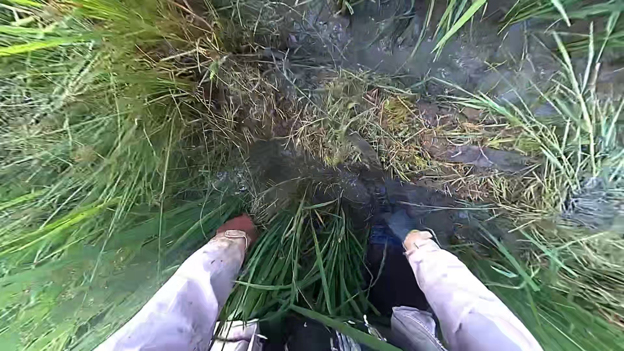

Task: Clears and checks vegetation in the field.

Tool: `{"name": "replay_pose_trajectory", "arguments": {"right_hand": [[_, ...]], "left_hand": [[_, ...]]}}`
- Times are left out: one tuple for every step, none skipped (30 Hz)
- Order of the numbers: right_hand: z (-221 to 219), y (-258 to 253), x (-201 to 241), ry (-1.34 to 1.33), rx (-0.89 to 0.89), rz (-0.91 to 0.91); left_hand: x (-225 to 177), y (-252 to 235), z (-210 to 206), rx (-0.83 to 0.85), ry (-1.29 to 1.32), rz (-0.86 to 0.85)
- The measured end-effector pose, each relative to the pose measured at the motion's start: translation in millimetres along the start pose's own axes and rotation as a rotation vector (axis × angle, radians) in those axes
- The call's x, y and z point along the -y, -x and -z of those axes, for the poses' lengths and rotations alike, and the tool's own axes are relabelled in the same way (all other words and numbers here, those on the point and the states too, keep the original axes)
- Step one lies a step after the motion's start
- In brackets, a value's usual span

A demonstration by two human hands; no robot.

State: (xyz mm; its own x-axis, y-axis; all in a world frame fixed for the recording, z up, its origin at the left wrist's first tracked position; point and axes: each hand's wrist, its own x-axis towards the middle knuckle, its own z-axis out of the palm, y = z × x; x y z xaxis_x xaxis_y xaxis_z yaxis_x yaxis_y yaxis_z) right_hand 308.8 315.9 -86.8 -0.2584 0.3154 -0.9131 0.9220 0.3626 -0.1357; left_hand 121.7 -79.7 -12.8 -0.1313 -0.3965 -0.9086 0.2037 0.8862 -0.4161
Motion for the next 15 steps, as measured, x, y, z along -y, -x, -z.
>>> {"name": "replay_pose_trajectory", "arguments": {"right_hand": [[17, -4, 7, 0.076, 0.04, -0.013], [32, 1, 16, 0.117, 0.09, -0.017], [46, 20, 13, 0.139, 0.087, -0.015], [61, 36, 14, 0.162, 0.038, -0.019], [75, 41, 27, 0.138, -0.011, 0.002], [84, 47, 43, 0.04, -0.044, 0.051], [87, 52, 56, -0.11, -0.071, 0.117], [86, 50, 67, -0.251, -0.092, 0.176], [83, 42, 67, -0.295, -0.114, 0.198], [84, 31, 52, -0.206, -0.12, 0.157], [89, 19, 24, -0.024, -0.098, 0.065], [96, 11, -6, 0.168, -0.049, -0.034], [104, 8, -29, 0.291, -0.013, -0.095], [110, 10, -39, 0.351, -0.014, -0.124], [114, 17, -39, 0.374, -0.034, -0.128]], "left_hand": [[3, 6, 17, -0.025, 0.002, 0.006], [9, 14, 28, -0.042, 0.009, 0.011], [12, 21, 27, -0.046, 0.012, 0.004], [12, 22, 27, -0.067, 0.009, -0.007], [10, 16, 33, -0.088, 0.02, -0.014], [8, 10, 36, -0.093, 0.043, -0.018], [6, 6, 32, -0.088, 0.063, -0.024], [3, 1, 28, -0.081, 0.077, -0.03], [-2, -5, 22, -0.074, 0.091, -0.033], [-9, -8, 16, -0.062, 0.1, -0.036], [-15, -9, 11, -0.058, 0.101, -0.038], [-18, -5, 10, -0.06, 0.106, -0.039], [-17, 1, 15, -0.079, 0.114, -0.047], [-10, 10, 26, -0.115, 0.118, -0.068], [1, 18, 38, -0.185, 0.113, -0.102]]}}
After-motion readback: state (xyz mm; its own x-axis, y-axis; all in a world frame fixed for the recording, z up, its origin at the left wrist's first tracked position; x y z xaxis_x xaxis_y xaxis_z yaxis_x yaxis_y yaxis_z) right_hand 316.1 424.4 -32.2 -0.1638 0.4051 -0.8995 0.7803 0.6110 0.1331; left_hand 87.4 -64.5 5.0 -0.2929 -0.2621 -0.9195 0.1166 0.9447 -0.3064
